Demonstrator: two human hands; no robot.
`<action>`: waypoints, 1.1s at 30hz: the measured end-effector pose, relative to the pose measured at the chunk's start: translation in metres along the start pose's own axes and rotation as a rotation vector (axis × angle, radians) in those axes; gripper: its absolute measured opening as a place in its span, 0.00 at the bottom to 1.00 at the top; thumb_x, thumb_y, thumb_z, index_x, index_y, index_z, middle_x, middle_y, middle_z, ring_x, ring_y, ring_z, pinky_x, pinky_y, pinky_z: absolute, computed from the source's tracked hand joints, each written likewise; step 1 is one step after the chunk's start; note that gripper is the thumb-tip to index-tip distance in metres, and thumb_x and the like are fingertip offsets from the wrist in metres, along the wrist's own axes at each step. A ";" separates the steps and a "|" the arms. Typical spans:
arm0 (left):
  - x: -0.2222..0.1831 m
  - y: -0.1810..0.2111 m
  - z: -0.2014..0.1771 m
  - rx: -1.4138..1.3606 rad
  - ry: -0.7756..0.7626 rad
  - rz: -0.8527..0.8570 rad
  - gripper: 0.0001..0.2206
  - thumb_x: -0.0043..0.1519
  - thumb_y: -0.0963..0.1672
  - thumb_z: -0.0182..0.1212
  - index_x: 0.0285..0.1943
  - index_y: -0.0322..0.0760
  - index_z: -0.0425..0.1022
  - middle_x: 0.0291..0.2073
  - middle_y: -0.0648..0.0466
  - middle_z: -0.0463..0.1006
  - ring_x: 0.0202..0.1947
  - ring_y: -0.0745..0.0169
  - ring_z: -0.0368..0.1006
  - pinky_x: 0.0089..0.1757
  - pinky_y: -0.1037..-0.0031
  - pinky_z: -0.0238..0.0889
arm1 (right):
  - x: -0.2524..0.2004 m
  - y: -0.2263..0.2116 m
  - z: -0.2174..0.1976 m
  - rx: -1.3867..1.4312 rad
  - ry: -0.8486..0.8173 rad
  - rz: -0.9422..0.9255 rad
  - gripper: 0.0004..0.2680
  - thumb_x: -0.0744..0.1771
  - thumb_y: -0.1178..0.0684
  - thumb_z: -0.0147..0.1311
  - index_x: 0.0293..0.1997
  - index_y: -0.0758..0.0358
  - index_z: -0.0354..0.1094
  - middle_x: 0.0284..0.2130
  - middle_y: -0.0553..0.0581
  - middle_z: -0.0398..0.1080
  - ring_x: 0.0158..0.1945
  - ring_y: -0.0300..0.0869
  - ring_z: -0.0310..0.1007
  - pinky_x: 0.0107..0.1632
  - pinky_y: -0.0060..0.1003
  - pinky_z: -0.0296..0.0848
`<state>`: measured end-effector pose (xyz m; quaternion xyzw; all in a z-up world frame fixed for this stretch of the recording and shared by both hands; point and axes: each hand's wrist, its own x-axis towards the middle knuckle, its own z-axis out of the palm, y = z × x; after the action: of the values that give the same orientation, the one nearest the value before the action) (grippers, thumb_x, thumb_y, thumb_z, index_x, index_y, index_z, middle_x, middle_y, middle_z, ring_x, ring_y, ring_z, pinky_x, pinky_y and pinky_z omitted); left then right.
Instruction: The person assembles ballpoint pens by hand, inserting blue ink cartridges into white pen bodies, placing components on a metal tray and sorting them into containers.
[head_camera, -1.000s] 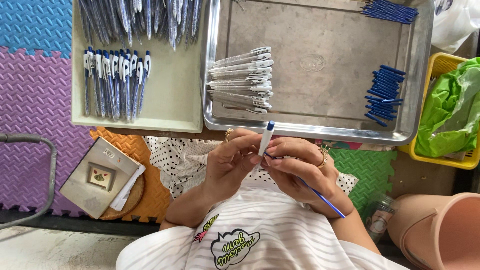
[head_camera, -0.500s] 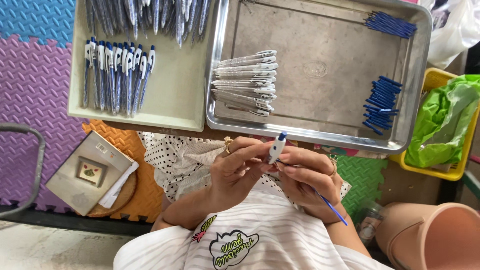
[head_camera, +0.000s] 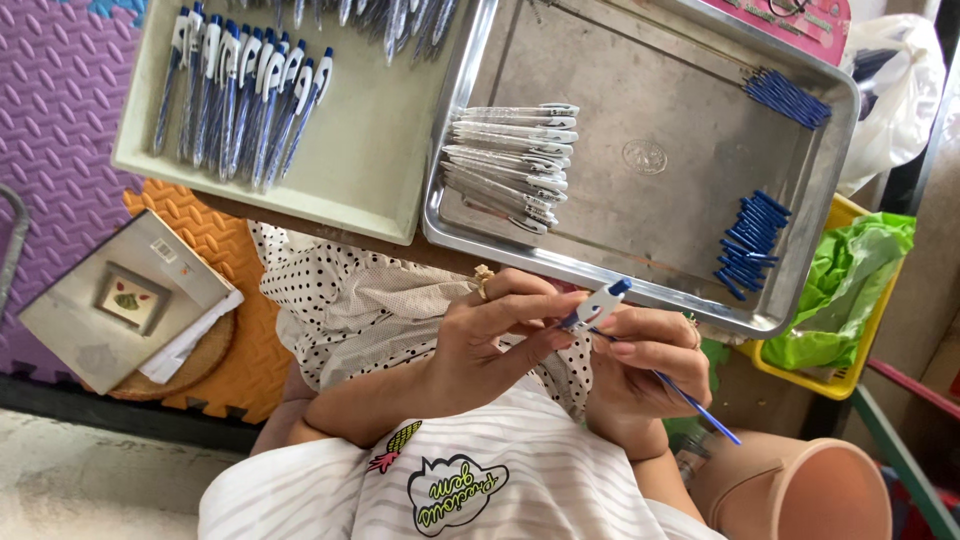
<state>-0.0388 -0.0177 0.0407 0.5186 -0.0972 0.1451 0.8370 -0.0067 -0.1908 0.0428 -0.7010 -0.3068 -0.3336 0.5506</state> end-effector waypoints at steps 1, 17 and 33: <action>-0.001 -0.001 0.000 -0.001 0.006 0.003 0.15 0.63 0.35 0.69 0.59 0.27 0.81 0.43 0.45 0.80 0.40 0.62 0.80 0.40 0.70 0.83 | -0.004 0.001 -0.001 0.003 -0.006 -0.002 0.11 0.61 0.65 0.73 0.28 0.65 0.67 0.24 0.67 0.75 0.23 0.48 0.78 0.31 0.35 0.79; -0.004 -0.008 -0.004 0.063 -0.137 0.004 0.16 0.69 0.36 0.66 0.66 0.37 0.74 0.50 0.51 0.75 0.50 0.63 0.78 0.48 0.77 0.81 | -0.049 0.003 0.015 -0.130 0.200 0.011 0.09 0.67 0.64 0.62 0.42 0.56 0.63 0.38 0.60 0.68 0.40 0.39 0.78 0.46 0.46 0.87; -0.008 -0.052 -0.023 -0.282 -0.006 -0.186 0.15 0.65 0.35 0.65 0.60 0.20 0.78 0.40 0.40 0.80 0.38 0.54 0.84 0.40 0.63 0.84 | 0.000 -0.009 0.043 -0.061 0.054 0.067 0.09 0.61 0.71 0.70 0.29 0.69 0.70 0.29 0.69 0.77 0.32 0.61 0.84 0.38 0.50 0.83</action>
<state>-0.0278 -0.0198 -0.0156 0.4030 -0.0706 0.0502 0.9111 -0.0087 -0.1464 0.0404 -0.7182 -0.2578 -0.3429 0.5478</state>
